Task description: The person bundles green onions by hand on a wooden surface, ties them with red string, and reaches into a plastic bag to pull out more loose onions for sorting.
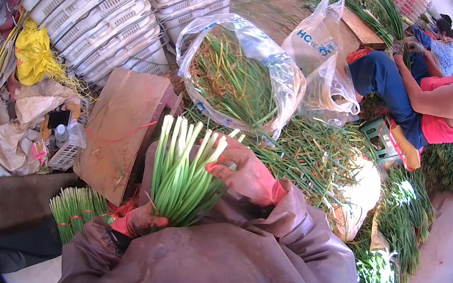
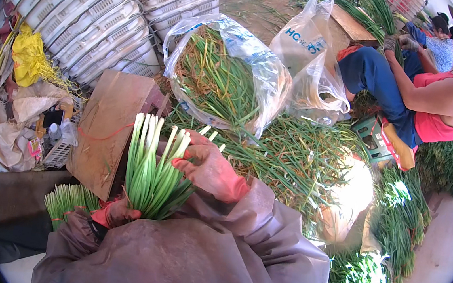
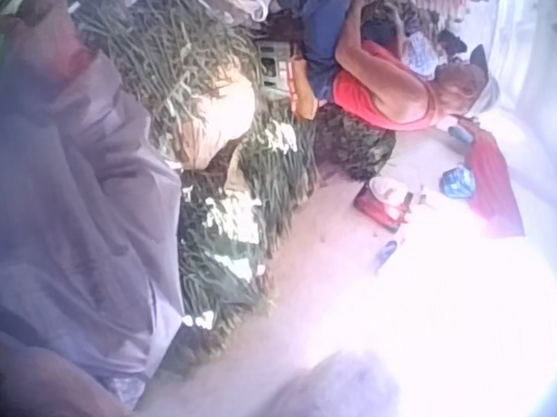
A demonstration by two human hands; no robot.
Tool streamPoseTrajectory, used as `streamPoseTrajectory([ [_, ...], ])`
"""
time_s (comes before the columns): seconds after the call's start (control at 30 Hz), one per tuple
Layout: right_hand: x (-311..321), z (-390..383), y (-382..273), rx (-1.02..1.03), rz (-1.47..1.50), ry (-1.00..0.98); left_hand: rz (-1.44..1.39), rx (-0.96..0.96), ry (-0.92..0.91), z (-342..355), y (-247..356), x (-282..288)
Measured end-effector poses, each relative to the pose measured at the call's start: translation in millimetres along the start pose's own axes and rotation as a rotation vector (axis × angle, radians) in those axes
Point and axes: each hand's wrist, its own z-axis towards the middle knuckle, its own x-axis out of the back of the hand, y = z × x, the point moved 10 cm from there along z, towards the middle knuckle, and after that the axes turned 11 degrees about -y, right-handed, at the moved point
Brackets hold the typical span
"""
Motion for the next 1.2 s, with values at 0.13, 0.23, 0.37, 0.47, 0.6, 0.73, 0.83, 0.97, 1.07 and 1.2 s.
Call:
streamPoseTrajectory([
  [0.13, -13.0, -15.7, 21.4, -0.177, 0.531, 0.048, -0.185, -0.032, 0.083, -7.3, -17.6, 17.1],
  [0.23, -11.4, -14.1, 33.3, -0.191, 0.501, -0.015, -0.204, -0.067, 0.108, -4.7, -12.2, 17.2],
  [0.37, -21.6, -13.3, 10.2, -0.303, 0.69, 0.012, -0.141, -0.165, 0.107, 3.7, 10.1, 2.1],
  [0.47, -25.8, -13.0, 20.9, -0.313, 0.722, 0.027, -0.101, -0.063, 0.157, -5.7, -15.0, 18.3],
  [0.6, -15.5, -12.2, 36.7, -0.217, 0.443, 0.037, -0.049, -0.078, 0.196, -8.4, -15.7, 21.9],
  [0.73, -22.2, -15.6, 35.9, -0.208, 0.533, -0.033, -0.007, -0.066, 0.256, -12.0, -7.9, 18.5],
  [0.83, -23.1, -21.1, 49.6, -0.448, 0.432, -0.022, -0.06, -0.075, 0.257, -9.4, -12.4, 17.7],
  [0.97, -19.9, -26.3, 50.6, -0.483, 0.518, 0.103, -0.036, -0.001, 0.297, -8.5, -15.3, 14.5],
  [1.07, 9.0, -38.9, 64.9, -0.29, 0.771, 0.286, -0.01, 0.088, 0.357, -7.8, -6.7, 5.0],
  [1.2, 128.6, -97.2, 72.3, 0.153, 0.814, 0.618, 0.078, 0.07, 0.431, -15.5, -4.3, 6.7],
])
